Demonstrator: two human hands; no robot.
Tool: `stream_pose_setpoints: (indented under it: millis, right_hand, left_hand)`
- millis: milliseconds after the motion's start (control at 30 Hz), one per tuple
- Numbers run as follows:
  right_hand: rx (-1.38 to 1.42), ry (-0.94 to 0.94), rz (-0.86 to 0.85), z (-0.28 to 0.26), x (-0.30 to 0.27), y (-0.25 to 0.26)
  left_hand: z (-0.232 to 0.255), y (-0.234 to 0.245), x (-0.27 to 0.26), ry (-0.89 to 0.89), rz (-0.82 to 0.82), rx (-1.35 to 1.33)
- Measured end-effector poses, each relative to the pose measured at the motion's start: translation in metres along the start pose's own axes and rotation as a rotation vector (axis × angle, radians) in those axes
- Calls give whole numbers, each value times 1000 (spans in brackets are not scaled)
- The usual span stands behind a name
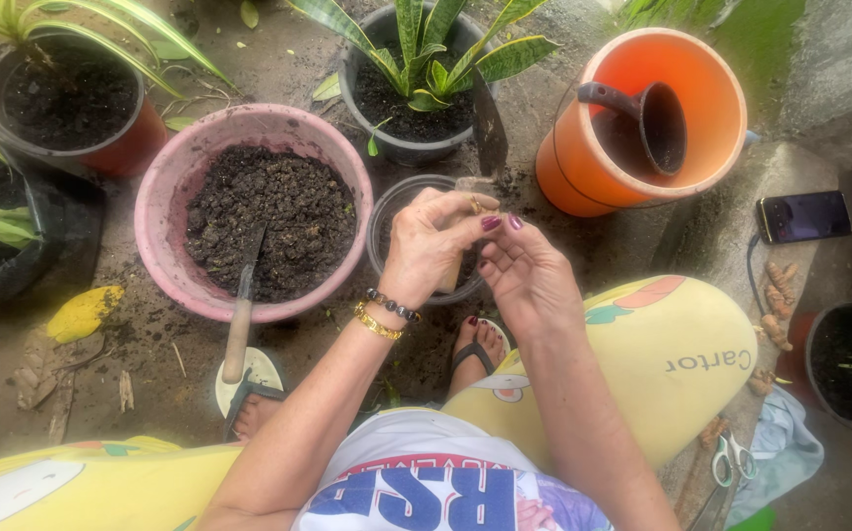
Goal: The person prepares pieces of ginger root with a knife and plants them into a small pot of soil using a hand trowel before watering them with a mug.
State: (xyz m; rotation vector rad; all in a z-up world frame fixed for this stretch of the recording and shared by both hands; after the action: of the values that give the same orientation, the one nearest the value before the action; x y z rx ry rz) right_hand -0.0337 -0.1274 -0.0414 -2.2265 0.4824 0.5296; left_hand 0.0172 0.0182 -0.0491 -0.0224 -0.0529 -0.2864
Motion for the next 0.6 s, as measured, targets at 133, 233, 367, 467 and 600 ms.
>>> stream_pose_setpoints:
  millis: [133, 233, 367, 467, 600]
  right_hand:
    - [-178, 44, -123, 14, -18, -13]
    - [-228, 12, -225, 23, -25, -17]
    - [-218, 10, -306, 25, -22, -16]
    - [-174, -21, -301, 25, -18, -9]
    - [-136, -31, -319, 24, -6, 6]
  left_hand:
    - [0, -1, 4, 43, 45, -77]
    - [2, -4, 0, -13, 109, 26]
    - [1, -11, -2, 42, 85, -38]
    - [-5, -13, -2, 53, 55, 0]
    - [-19, -23, -4, 68, -12, -143]
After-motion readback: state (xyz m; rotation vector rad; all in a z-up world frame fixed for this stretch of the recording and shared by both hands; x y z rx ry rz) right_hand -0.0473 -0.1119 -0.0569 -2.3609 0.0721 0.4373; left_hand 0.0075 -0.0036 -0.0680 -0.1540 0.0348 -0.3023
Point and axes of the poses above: each hand's wrist, its own x-axis towards the middle knuckle, its own y-axis out of the back of the hand, z = x × y, the point moved 1 cm from there along x, towards the middle knuckle, and after that the axes turned 3 degrees about -z, right-handed, at the moved point
